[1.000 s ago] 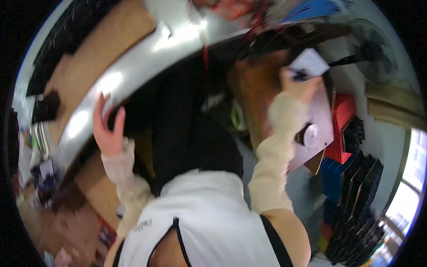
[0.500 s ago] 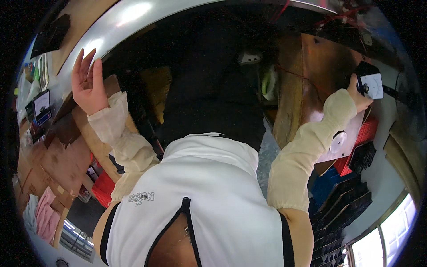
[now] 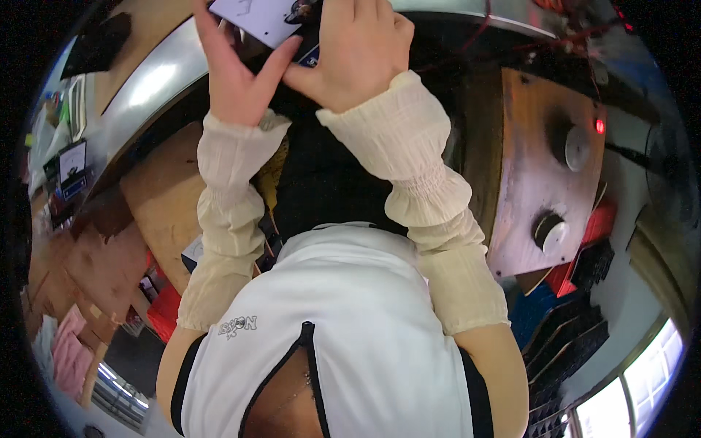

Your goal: The person tests analog meters by connecting test leads to their terminals, placing each meter onto a test stand on the side table, and setting them aside.

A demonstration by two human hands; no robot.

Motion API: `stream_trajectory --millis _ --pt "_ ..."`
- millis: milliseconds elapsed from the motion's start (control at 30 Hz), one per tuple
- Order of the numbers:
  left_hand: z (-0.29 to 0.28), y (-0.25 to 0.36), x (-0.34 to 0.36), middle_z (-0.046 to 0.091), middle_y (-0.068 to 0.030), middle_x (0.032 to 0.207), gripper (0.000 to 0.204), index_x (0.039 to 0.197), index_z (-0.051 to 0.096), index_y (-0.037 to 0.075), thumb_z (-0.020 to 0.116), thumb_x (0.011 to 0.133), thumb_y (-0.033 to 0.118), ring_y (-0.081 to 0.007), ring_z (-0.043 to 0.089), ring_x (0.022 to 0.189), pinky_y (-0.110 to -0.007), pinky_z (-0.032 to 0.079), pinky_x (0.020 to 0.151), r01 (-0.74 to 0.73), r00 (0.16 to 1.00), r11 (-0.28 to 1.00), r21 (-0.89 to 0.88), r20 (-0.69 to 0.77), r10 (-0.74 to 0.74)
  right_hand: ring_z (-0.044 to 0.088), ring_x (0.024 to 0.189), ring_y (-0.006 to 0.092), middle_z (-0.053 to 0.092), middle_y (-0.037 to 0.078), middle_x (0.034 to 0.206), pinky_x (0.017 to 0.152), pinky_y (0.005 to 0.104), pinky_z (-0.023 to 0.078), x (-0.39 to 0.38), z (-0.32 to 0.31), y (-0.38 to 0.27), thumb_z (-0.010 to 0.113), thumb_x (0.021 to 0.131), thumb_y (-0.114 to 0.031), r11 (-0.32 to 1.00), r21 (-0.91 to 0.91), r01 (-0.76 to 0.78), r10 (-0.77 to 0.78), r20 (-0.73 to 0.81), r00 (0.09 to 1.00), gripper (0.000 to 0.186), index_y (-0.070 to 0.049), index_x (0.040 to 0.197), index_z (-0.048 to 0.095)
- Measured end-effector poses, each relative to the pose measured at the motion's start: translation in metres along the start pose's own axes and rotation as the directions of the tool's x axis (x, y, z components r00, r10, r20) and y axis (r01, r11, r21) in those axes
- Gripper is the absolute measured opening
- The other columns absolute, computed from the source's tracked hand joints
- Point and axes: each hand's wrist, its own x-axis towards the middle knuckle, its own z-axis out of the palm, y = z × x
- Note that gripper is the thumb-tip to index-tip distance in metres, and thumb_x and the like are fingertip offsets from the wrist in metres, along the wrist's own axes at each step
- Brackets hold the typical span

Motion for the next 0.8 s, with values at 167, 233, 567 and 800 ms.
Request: stream_trajectory --millis 167,233,567,800 --pt "-0.024 -0.010 0.025 0.045 -0.0219 0.141 0.119 0.158 0.009 0.008 0.086 0.067 0.005 -0.0308 0.049 0.130 -0.040 0.038 0.110 0.072 0.984 0.997 -0.024 0.166 -0.067 0.062 0.112 0.0380 0.062 0.021 0.121 0.095 0.0414 0.050 0.001 -0.007 0.027 0.091 0.066 -0.030 0.926 0.377 -0.003 -0.029 0.081 0.996 0.083 -0.002 0.135 0.054" --pt "-0.023 -0.009 0.027 0.048 -0.0228 0.140 0.112 0.156 0.018 0.007 0.087 0.068 0.010 -0.0321 0.049 0.131 -0.041 0.038 0.111 0.108 0.980 0.988 -0.115 0.179 -0.086 0.063 0.105 0.0376 0.064 0.019 0.114 0.091 0.0411 0.051 -0.018 -0.005 0.041 0.091 0.066 -0.023 0.962 0.272 0.028 0.000 -0.101 0.995 0.069 -0.001 0.124 0.062" --pt "-0.033 -0.009 0.029 0.053 -0.0140 0.141 0.116 0.159 0.016 0.023 0.088 0.068 0.028 -0.0320 0.047 0.131 -0.044 0.021 0.114 0.149 0.931 0.957 0.248 0.292 -0.220 0.069 0.085 0.0147 0.071 0.009 0.097 0.078 0.0277 0.054 -0.065 -0.023 0.020 0.078 0.084 -0.002 0.624 0.584 -0.520 0.504 0.208 0.838 0.034 0.001 0.113 0.062" --pt "-0.036 -0.009 0.035 0.051 -0.0210 0.141 0.118 0.160 0.011 0.013 0.088 0.069 0.019 -0.0341 0.046 0.135 -0.044 0.031 0.115 0.138 0.923 0.952 0.272 0.313 -0.223 0.068 0.082 0.0141 0.070 0.010 0.096 0.076 0.0273 0.054 -0.060 -0.020 0.017 0.078 0.084 -0.003 0.617 0.593 -0.518 0.504 0.208 0.838 0.029 0.001 0.109 0.063"
